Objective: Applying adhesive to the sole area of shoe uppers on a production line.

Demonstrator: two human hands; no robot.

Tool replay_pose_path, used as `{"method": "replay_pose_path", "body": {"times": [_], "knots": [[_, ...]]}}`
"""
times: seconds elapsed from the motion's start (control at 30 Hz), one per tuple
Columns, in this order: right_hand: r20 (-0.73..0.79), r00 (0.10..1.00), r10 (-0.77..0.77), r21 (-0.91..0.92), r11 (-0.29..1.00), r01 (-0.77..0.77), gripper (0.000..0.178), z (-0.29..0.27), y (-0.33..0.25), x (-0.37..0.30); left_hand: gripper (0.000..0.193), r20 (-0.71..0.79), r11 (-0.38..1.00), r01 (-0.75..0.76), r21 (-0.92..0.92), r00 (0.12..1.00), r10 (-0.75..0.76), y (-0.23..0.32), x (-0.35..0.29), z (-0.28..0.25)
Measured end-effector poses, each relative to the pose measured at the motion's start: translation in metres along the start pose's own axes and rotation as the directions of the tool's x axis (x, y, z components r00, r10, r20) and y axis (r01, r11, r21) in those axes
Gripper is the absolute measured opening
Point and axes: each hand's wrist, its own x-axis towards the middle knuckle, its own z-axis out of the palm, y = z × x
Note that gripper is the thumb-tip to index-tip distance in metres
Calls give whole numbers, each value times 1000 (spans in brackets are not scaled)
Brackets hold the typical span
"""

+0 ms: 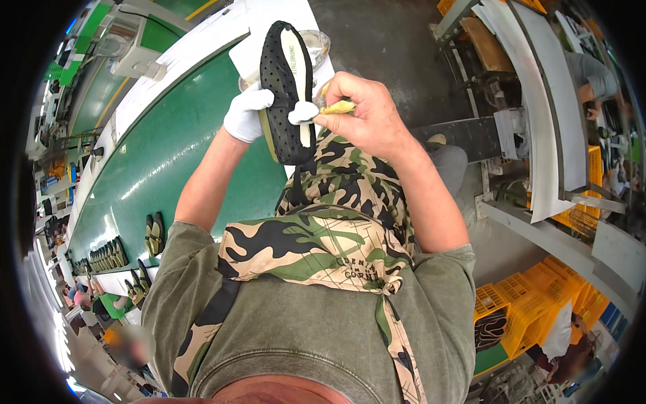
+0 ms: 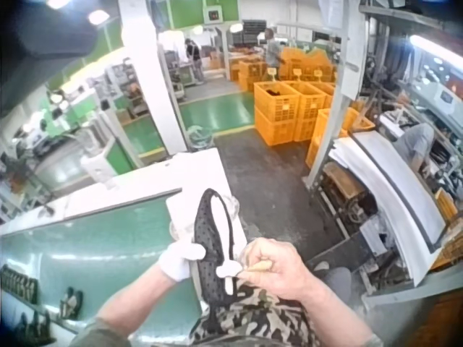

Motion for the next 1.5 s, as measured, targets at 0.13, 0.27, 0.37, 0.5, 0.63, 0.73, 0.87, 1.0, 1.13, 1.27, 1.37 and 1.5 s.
{"method": "replay_pose_path", "body": {"times": [0.13, 0.27, 0.37, 0.5, 0.63, 0.73, 0.87, 1.0, 1.13, 1.27, 1.37, 1.5], "knots": [[-38, 998, 55, 79, 995, -52, 24, 0, 4, 2, 59, -22, 999, -5, -53, 1000, 4, -4, 3, -6], [-3, 997, 71, 11, 997, -71, 27, 2, -3, -5, 54, -38, 996, -43, -73, 998, 40, -8, 7, -23], [158, 982, 101, 44, 993, -109, 27, -9, -3, -6, 54, -69, 997, -62, -52, 996, 58, -10, 5, -24], [-33, 990, 135, 99, 986, -131, 28, 2, 4, 4, 53, -73, 994, -72, -83, 995, 66, -12, 9, -21], [182, 979, 90, 112, 987, -112, 26, -14, 2, -6, 52, -73, 996, -66, -60, 995, 62, -9, 8, -21], [135, 984, 113, 188, 972, -137, 25, -16, 3, -2, 53, -83, 995, -54, -89, 995, 46, -11, 12, -26], [107, 982, 158, 202, 963, -177, 21, -15, 9, -1, 58, -24, 997, -12, -70, 1000, 10, -9, 24, -15], [-41, 996, 82, 98, 992, -78, 21, -25, 8, -4, 77, -27, 999, -39, -2, 999, 39, -7, 30, 10], [-87, 983, 161, 208, 968, -140, 23, -33, 21, -20, 78, -60, 997, 76, 7, 995, -76, -13, 43, 4], [-329, 924, 195, 131, 979, -160, 21, -74, 51, -47, 73, 9, 996, 75, 57, 997, -76, -19, 78, 38], [-637, 682, 360, 591, 796, 131, 21, -111, 89, -75, 66, -7, 989, 150, -7, 989, -150, -34, 112, 71], [-757, 429, 493, 578, 811, 89, 19, -147, 175, -133, 45, -111, 952, 268, 145, 961, -254, -53, 175, 94]]}}
